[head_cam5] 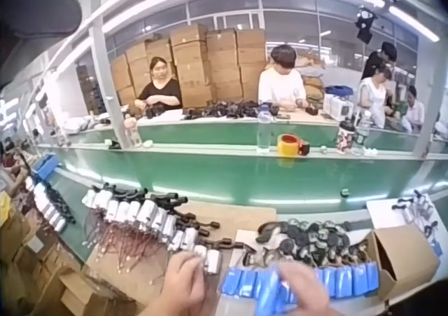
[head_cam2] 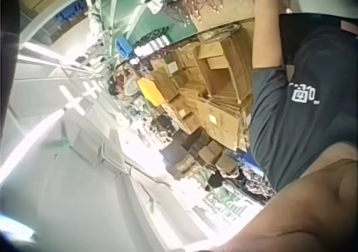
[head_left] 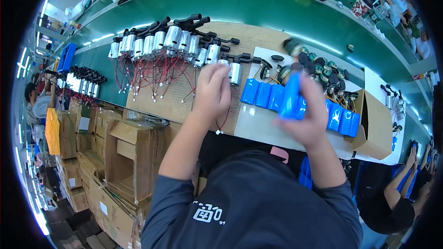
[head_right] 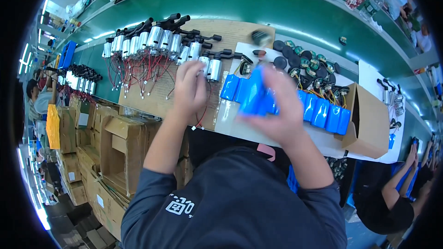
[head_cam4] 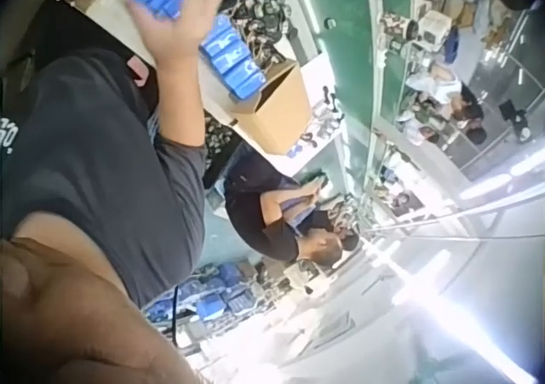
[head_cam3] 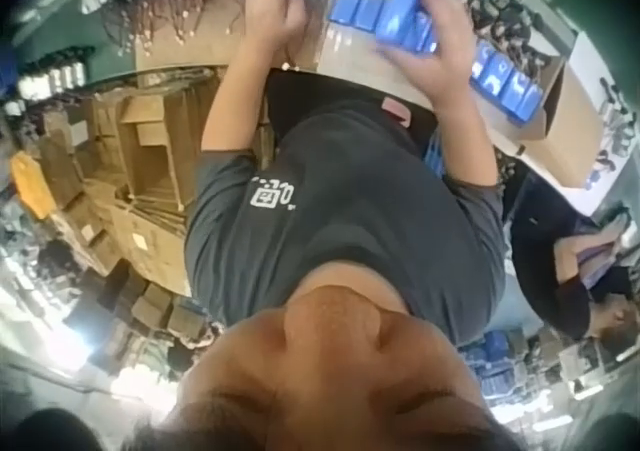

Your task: Assembling and wiring battery packs at a factory production line.

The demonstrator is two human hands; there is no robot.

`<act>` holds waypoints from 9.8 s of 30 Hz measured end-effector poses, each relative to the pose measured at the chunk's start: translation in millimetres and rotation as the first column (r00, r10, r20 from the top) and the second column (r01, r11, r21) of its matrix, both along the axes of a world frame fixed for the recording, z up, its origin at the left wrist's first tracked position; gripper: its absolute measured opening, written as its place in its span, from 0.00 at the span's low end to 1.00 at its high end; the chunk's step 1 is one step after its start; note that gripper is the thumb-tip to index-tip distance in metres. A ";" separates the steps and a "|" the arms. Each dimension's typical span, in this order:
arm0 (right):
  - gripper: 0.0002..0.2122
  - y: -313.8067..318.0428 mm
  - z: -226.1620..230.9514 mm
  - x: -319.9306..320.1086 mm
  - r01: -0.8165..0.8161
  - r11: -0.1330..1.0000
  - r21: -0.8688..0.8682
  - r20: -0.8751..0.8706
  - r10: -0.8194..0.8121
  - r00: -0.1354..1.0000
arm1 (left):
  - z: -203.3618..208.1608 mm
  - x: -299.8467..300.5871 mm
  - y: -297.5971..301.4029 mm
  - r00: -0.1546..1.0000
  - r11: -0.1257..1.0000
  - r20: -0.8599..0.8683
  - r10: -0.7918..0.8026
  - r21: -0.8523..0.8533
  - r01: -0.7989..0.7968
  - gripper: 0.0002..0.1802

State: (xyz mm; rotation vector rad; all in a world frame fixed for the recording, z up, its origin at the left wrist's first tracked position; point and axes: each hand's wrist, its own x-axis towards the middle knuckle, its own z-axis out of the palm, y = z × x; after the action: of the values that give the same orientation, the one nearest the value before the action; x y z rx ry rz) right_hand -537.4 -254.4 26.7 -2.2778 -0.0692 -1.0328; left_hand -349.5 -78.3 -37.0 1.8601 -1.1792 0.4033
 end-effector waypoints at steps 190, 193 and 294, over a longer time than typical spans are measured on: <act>0.16 82.0 -55.4 75.9 -0.083 0.113 0.990 0.058 0.210 0.976 | 3.3 -61.4 4.3 0.387 0.924 -0.875 -0.290 -0.361 -0.124 0.05; 0.16 80.5 -56.0 74.2 -0.092 0.102 0.991 0.066 0.232 0.971 | 1.1 -60.0 6.7 0.359 0.906 -0.862 -0.358 -0.413 -0.090 0.06; 0.06 106.7 -71.0 61.6 -0.023 0.995 0.096 -0.585 0.075 0.808 | -9.3 -41.5 101.1 0.989 0.987 0.043 -0.141 0.087 0.137 0.10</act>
State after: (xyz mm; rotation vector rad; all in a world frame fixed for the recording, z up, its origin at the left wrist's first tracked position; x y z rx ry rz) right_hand -475.8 -147.7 -44.3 -2.4003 0.1713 -0.2535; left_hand -391.1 22.8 -46.4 1.8353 -1.3685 0.3268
